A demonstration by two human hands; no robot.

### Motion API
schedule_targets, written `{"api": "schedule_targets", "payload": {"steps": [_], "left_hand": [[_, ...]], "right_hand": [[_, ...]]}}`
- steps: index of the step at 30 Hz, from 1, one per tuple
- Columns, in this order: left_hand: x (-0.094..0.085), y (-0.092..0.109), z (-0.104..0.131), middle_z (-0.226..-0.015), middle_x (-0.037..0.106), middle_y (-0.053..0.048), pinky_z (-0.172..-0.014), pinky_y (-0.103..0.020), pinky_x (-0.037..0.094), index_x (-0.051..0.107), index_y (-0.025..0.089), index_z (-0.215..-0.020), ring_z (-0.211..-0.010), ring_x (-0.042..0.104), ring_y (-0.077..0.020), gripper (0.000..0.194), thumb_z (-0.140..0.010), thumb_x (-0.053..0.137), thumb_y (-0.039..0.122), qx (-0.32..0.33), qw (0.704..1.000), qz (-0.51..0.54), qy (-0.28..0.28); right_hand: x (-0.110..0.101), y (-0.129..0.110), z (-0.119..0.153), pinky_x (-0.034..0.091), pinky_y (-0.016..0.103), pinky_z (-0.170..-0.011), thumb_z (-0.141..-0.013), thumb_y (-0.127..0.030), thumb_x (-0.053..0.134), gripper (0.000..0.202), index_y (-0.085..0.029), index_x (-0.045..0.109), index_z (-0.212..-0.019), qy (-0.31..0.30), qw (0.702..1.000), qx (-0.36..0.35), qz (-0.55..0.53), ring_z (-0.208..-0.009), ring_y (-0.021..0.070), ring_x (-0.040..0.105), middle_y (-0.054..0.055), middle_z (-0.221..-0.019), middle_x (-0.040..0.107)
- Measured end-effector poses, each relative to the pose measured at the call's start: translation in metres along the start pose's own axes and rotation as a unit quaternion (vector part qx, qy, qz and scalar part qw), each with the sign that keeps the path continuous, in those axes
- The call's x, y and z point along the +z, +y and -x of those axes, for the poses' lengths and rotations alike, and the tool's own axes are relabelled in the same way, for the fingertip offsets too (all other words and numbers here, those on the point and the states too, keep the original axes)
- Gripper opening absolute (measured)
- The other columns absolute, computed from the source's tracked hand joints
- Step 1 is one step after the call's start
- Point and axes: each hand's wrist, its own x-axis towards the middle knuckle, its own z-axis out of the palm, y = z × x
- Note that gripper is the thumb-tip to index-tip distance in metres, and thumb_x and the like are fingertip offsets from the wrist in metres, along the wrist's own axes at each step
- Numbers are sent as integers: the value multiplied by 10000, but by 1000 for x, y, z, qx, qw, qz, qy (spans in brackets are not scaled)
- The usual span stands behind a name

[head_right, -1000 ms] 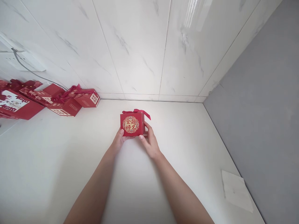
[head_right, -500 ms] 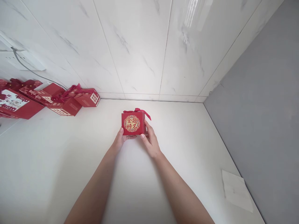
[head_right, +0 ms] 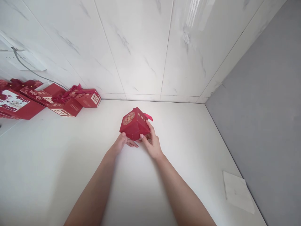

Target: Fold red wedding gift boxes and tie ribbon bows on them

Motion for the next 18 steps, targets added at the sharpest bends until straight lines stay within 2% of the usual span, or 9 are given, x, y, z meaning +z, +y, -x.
{"api": "schedule_targets", "payload": {"steps": [3,6,10,14,18], "left_hand": [[7,4,-2,-939,748,-155,-644,-365,547,550,156,-1280,-750,737,-291,712,-833,488,706,-24,997,-21,64],[8,5,-4,-991,735,-152,-624,-359,554,450,167,-1341,-739,736,-281,750,-810,543,688,-8,995,-11,102],[4,2,-5,-1000,729,-139,-580,-318,543,361,201,-1349,-684,733,-253,842,-741,565,746,21,995,20,95],[3,2,-5,-989,731,-126,-599,-292,533,397,209,-1271,-692,734,-235,743,-753,590,704,13,995,23,96],[6,4,-6,-1044,720,-130,-627,-306,538,374,228,-1320,-705,735,-233,750,-766,596,683,0,995,15,97]], "right_hand": [[-1,2,0,557,485,-876,-969,-525,457,660,-333,191,-1542,-4,1000,14,6,-869,237,688,63,-1203,659],[-3,5,0,546,486,-892,-987,-539,393,617,-343,210,-1543,-2,999,28,22,-892,240,684,52,-1227,650],[-4,7,0,548,479,-857,-992,-555,365,609,-302,258,-1535,25,999,38,22,-816,242,678,53,-1065,699],[-3,6,-1,563,456,-805,-994,-566,335,563,-285,367,-1480,58,997,37,25,-817,248,668,60,-1022,692],[-3,7,-1,558,463,-816,-983,-571,369,578,-302,334,-1494,52,997,39,30,-797,245,660,47,-987,686]]}}
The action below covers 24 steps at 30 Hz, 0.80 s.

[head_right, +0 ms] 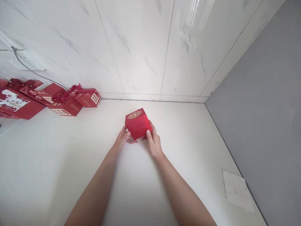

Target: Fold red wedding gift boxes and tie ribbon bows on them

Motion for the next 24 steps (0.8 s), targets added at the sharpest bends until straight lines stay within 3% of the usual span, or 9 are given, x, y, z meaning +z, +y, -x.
{"api": "schedule_targets", "payload": {"steps": [7,12,24], "left_hand": [[3,-5,-2,-1049,709,-129,-655,-330,566,503,207,-1238,-736,739,-232,638,-837,484,703,-19,999,-34,33],[1,-8,-3,-1029,709,-126,-577,-302,552,503,208,-1260,-663,729,-216,653,-842,465,709,-11,998,-56,36],[1,-8,-2,-1104,694,-132,-625,-329,569,506,215,-1263,-697,729,-215,634,-853,461,696,-20,998,-58,29]], "right_hand": [[1,2,0,560,463,-822,-959,-574,436,629,-292,280,-1498,-12,1000,-13,-7,-843,253,675,78,-1136,669],[1,1,0,563,470,-824,-946,-570,475,616,-301,316,-1477,2,1000,-8,-13,-845,246,669,75,-1158,660],[1,0,0,565,470,-833,-955,-548,470,603,-293,307,-1477,-5,1000,-12,-12,-891,252,668,82,-1173,654]]}}
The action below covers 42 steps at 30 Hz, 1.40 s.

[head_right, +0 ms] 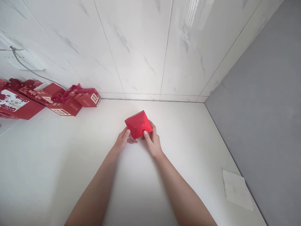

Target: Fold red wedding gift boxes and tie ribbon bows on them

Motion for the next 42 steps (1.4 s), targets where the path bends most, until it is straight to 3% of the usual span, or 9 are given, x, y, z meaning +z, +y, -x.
{"api": "schedule_targets", "payload": {"steps": [11,18,25,42], "left_hand": [[-1,6,3,-1138,692,-148,-663,-350,562,496,196,-1256,-742,728,-235,626,-873,419,686,0,1000,0,-31],[-1,7,2,-1142,687,-146,-672,-350,560,465,202,-1268,-750,727,-232,645,-868,401,703,-2,999,-5,-37],[0,9,3,-1078,695,-131,-664,-343,556,468,182,-1223,-739,724,-221,631,-863,410,698,-6,999,-19,-37],[0,13,4,-1149,669,-152,-683,-340,554,447,184,-1243,-753,721,-213,630,-880,378,694,-6,999,-29,-40]], "right_hand": [[0,-6,1,546,461,-925,-956,-511,497,611,-293,288,-1487,-11,1000,-14,-20,-1195,275,587,91,-1406,529],[0,-5,1,524,471,-977,-950,-479,533,617,-289,287,-1483,-14,999,-10,-43,-1191,263,590,92,-1401,532],[1,-7,1,527,442,-963,-945,-488,534,599,-273,321,-1462,-11,999,-1,-40,-1219,266,575,96,-1411,531],[0,-3,1,548,439,-902,-941,-450,558,578,-296,343,-1455,-13,998,-3,-63,-1165,262,601,86,-1376,556]]}}
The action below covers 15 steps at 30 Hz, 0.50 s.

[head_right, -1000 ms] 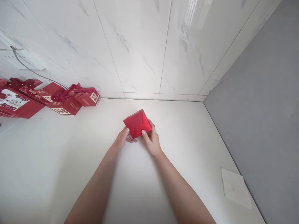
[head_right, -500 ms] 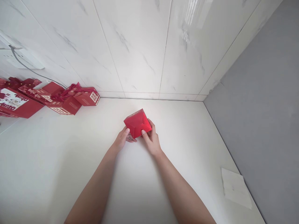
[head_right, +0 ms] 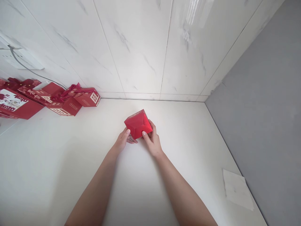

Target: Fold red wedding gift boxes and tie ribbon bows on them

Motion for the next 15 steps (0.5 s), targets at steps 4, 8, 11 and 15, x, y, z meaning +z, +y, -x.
{"api": "schedule_targets", "payload": {"steps": [4,8,11,15], "left_hand": [[0,0,1,-1179,668,-157,-685,-341,550,423,197,-1312,-757,723,-217,658,-880,388,692,0,1000,5,2],[-4,-6,2,-1223,667,-156,-722,-357,539,390,234,-1410,-839,726,-255,788,-842,315,777,23,998,47,-40],[-9,-10,0,-1251,656,-171,-751,-397,535,402,234,-1440,-972,702,-320,955,-781,121,865,29,988,130,-81],[-11,-8,-3,-1365,588,-144,-804,-429,540,418,257,-1447,-1169,608,-353,827,-853,207,792,10,977,208,-55]], "right_hand": [[0,1,-1,551,436,-899,-942,-459,553,627,-290,294,-1487,-6,1000,-1,4,-1164,263,603,93,-1375,558],[-1,1,0,533,433,-926,-953,-430,535,623,-289,273,-1500,-8,998,-33,49,-1199,261,573,103,-1431,497],[-1,1,0,520,431,-945,-941,-369,556,602,-302,311,-1487,-5,989,-89,114,-1238,262,525,104,-1474,421],[-1,1,1,497,444,-979,-927,-296,552,577,-324,354,-1469,6,970,-156,184,-1270,257,468,94,-1391,452]]}}
